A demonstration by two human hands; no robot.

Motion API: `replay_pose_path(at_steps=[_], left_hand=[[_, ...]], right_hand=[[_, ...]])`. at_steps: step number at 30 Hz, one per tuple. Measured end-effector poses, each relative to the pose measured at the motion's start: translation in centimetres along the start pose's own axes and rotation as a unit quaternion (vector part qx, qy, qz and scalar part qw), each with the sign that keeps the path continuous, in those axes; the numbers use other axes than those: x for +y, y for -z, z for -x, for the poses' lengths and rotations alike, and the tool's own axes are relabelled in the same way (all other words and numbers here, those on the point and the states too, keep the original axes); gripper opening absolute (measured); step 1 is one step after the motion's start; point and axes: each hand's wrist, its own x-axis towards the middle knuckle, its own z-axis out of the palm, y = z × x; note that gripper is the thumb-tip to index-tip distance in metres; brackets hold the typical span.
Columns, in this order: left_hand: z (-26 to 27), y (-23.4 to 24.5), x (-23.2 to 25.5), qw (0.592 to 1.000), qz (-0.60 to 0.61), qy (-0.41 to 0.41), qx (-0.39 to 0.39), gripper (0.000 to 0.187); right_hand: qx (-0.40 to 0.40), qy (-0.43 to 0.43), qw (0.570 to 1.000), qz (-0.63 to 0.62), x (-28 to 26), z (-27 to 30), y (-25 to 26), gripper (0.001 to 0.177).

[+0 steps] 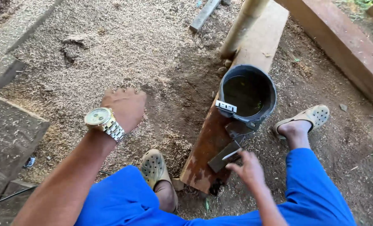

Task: Sharpening a metal tool part by rubbing it against a whetstone lubricated with water from a bucket.

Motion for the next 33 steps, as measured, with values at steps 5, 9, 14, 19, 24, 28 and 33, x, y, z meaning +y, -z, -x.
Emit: replay_pose_path(at_steps=[5, 9, 14, 19, 24, 28, 33], left_hand=[[0.7, 1.4, 1.1, 0.997, -0.041, 0.002, -0.071, 0.027], [-0.1, 0.0, 1.1, 0.999, -0.027, -0.026, -0.023, 0.027], [0.3, 0.4, 0.9, 0.999, -0.016, -0.029, -0.039, 0.05], [-0.6, -0.5, 1.0, 0.998, -0.037, -0.027, -0.053, 0.03], [0.1, 0.4, 1.5, 0.996, -0.03, -0.039, -0.08, 0.027], [0.0, 0.1, 1.3, 0.997, -0.036, -0.038, -0.056, 0.029], [-0.6, -0.6, 1.5, 0.995, -0.035, -0.035, -0.091, 0.033]], right_hand=[[-0.096, 0.087, 0.992, -0.003, -2.7, 4.0, -2.2, 0.085], [-0.078, 0.013, 0.997, -0.009, -0.2, -0.2, 0.3, 0.076], [-0.089, -0.049, 0.994, 0.028, -2.5, -0.1, 1.5, 0.084], [-0.143, 0.02, 0.989, 0.023, -2.7, 2.5, -0.5, 0.086], [-0.048, -0.012, 0.999, 0.016, 0.5, -1.5, 0.9, 0.08], [-0.049, -0.002, 0.999, -0.008, -0.9, 1.0, -0.9, 0.08], [-0.113, 0.057, 0.992, -0.003, -1.4, 2.1, -2.1, 0.088]])
